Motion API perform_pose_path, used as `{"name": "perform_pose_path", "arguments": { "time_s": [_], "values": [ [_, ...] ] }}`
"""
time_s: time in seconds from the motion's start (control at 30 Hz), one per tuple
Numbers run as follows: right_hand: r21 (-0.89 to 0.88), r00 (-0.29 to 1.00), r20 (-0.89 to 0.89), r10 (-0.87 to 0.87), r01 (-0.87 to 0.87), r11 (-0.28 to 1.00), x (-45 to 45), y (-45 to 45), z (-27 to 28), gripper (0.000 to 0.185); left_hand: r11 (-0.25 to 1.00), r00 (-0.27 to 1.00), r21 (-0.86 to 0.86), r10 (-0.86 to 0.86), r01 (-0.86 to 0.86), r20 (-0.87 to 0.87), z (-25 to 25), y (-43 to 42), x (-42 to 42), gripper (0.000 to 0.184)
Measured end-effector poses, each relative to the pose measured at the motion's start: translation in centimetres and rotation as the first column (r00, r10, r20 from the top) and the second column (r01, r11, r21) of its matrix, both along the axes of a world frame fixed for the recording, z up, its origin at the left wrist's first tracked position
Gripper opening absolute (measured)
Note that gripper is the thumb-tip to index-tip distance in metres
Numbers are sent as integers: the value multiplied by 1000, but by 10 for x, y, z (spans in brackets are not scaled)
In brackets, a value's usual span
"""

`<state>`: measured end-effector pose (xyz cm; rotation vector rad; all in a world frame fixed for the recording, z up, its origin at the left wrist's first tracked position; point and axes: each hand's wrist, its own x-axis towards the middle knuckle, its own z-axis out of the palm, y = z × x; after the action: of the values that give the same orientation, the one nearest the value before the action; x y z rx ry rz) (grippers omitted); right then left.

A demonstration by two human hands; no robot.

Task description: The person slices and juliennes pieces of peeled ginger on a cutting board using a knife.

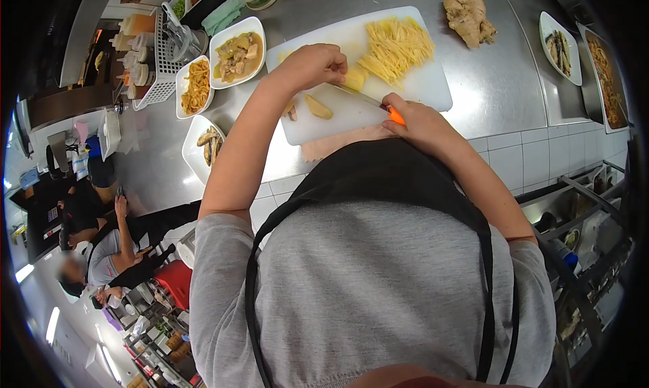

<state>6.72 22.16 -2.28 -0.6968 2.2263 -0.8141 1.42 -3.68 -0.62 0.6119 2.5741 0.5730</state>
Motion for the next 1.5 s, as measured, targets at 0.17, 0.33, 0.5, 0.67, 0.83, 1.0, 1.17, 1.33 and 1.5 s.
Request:
{"name": "perform_pose_path", "arguments": {
  "time_s": [0.17,0.33,0.5,0.67,0.83,1.0,1.17,1.33,1.5],
  "values": [
    [-9,1000,-5,0,0,1000,1,1,-4,37,1000,1000,-26,7,-7,-3,-2,6,0,31],
    [2,1000,1,4,-4,1000,0,1,-3,38,999,998,25,44,-44,-33,-10,8,-1,40],
    [5,1000,2,10,-10,1000,0,0,2,38,994,999,105,14,-9,-49,-20,6,-5,39],
    [7,1000,4,10,-10,1000,0,1,-1,38,1000,999,-18,24,-25,-42,-18,8,-4,35],
    [10,1000,-4,20,-20,1000,0,1,-2,39,982,988,117,143,-150,67,-20,10,2,33],
    [-19,1000,0,22,-22,1000,1,2,-1,39,984,983,54,165,-169,79,-18,10,4,30],
    [-31,1000,0,17,-17,999,1,2,0,39,960,950,98,238,-262,202,-16,5,4,26],
    [0,1000,4,20,-20,1000,0,2,-2,41,941,927,161,243,-296,286,-11,-2,5,21],
    [-14,1000,13,27,-27,1000,-1,2,1,41,944,902,191,179,-270,393,-16,-1,-2,21]
  ]
}}
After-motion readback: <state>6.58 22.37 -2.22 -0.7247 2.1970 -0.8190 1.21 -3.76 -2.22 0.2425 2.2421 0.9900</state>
